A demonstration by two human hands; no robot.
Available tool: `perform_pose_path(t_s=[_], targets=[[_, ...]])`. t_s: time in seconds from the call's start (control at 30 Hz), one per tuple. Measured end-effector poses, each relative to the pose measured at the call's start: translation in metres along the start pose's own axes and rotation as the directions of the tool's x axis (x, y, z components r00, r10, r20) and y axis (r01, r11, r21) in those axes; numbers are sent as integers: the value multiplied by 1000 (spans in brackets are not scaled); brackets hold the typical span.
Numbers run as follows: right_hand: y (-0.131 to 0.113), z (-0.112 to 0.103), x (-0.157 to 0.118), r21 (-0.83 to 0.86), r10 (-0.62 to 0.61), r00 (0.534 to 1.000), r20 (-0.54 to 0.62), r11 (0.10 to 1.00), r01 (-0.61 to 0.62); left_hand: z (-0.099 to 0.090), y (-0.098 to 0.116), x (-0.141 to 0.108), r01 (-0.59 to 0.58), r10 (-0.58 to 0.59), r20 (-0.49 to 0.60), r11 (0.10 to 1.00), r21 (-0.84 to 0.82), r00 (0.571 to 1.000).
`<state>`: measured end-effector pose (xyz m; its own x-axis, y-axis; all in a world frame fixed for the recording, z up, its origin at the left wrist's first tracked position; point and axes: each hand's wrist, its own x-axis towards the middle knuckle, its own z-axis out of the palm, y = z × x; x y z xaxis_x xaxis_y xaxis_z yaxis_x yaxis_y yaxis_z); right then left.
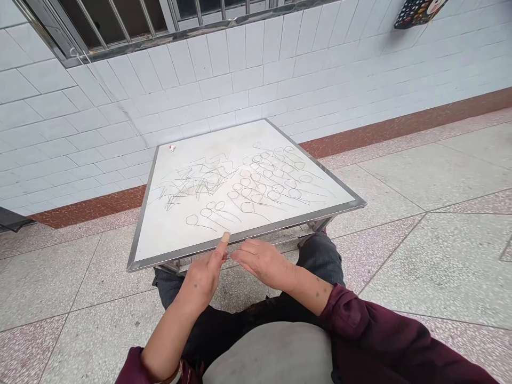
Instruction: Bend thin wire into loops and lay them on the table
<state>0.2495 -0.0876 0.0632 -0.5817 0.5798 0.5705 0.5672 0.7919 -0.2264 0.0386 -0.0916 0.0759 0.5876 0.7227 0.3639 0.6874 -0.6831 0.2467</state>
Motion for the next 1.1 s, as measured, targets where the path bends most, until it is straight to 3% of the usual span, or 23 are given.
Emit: perform_pose_path(t_s=[0.3,0.73,0.97,1.03,1.1], targets=[[4,2,-6,-26,-34,992,126,999,37,-3,2,-2,13,-13,150,1000,0,989],[14,-15,-16,14,1,991,131,1000,-3,-20,-4,-3,25,-47,246,996,90,968],[3,-18,7,130,149,985,89,978,-160,-25,8,7,-62,37,185,990,126,982],[0,-13,12,257,240,953,186,924,-283,-29,14,11,-106,83,185,988,117,979],[-3,-7,14,431,301,889,345,791,-435,-33,18,14,-141,120,190,985,100,974]])
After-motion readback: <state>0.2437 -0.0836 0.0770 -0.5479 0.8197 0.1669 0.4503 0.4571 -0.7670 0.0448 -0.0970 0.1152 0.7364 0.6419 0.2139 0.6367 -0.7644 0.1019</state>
